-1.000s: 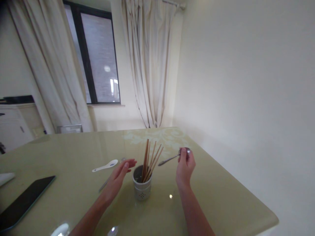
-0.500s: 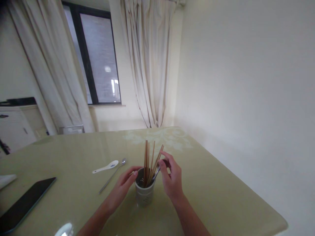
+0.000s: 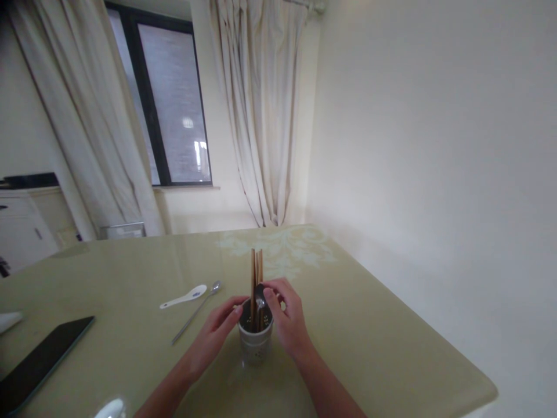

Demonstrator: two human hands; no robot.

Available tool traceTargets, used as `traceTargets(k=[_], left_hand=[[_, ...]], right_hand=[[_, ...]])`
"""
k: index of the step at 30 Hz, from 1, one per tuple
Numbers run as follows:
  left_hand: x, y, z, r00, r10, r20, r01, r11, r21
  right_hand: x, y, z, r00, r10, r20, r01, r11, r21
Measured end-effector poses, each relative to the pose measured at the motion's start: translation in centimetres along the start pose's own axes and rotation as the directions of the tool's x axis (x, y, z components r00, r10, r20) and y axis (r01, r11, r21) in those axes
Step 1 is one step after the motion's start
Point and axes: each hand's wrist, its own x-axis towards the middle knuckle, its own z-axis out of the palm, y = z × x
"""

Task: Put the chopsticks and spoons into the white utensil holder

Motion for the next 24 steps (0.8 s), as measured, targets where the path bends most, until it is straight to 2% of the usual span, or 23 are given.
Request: traceTargets(k=[3,5,7,8,9,11,13,14,16,18,22,24], left_hand=[[0.3,-0.3,-0.1,0.999,-0.013,-0.04,0.014,1.0,0.028],[0.8,-0.8,-0.8,0.993,-0.026,-0.115,0.034,0.997,0.065],[1.3,-1.5,-2.3,0.972,-0.027,-0.233,0.075,0.977,0.199],[1.4,-1.9,-3.2,0.952,-0.008,-0.305,0.112,0.939,0.324],[1.4,-2.2,-4.2,0.931,0.013,-0.365,0.175,0.861,0.478],[1.1,-3.0,-6.1,0.9,0.081,-0.429,0.304,0.589,0.748],[0.5,-3.6,-7.4,0.893,0.066,-0.446,0.406,0.312,0.859],[0.2,-3.9,-7.6,0.892,0.04,-0.451,0.433,0.216,0.875],[-0.2,-4.3,-7.7,0.894,-0.006,-0.449,0.446,0.123,0.886],[-0.2,-4.6,-7.2,0.904,-0.022,-0.427,0.426,0.15,0.892],[0.7,-4.4,-6.5,0.907,-0.072,-0.415,0.411,0.366,0.835],[1.1,-4.0,-6.3,0.9,-0.065,-0.431,0.411,0.453,0.791]], right_hand=[[0.0,0.2,0.1,0.996,0.055,-0.066,-0.053,0.998,0.035],[0.2,0.6,0.1,0.988,0.098,-0.123,-0.089,0.993,0.074],[0.5,1.2,0.1,0.978,0.134,-0.163,-0.116,0.986,0.116],[0.6,1.5,0.1,0.973,0.152,-0.172,-0.129,0.982,0.137],[0.7,1.8,0.1,0.97,0.171,-0.175,-0.144,0.977,0.156],[0.8,2.4,0.2,0.961,0.213,-0.178,-0.179,0.966,0.188],[0.9,3.1,0.5,0.948,0.271,-0.169,-0.232,0.948,0.219],[0.9,3.5,0.7,0.938,0.308,-0.156,-0.268,0.934,0.236],[1.0,4.2,1.1,0.917,0.378,-0.126,-0.336,0.903,0.268],[1.1,4.9,1.5,0.902,0.418,-0.105,-0.377,0.883,0.279],[1.3,5.2,1.8,0.913,0.388,-0.129,-0.354,0.908,0.222],[1.3,4.5,1.4,0.924,0.33,-0.194,-0.299,0.939,0.172]])
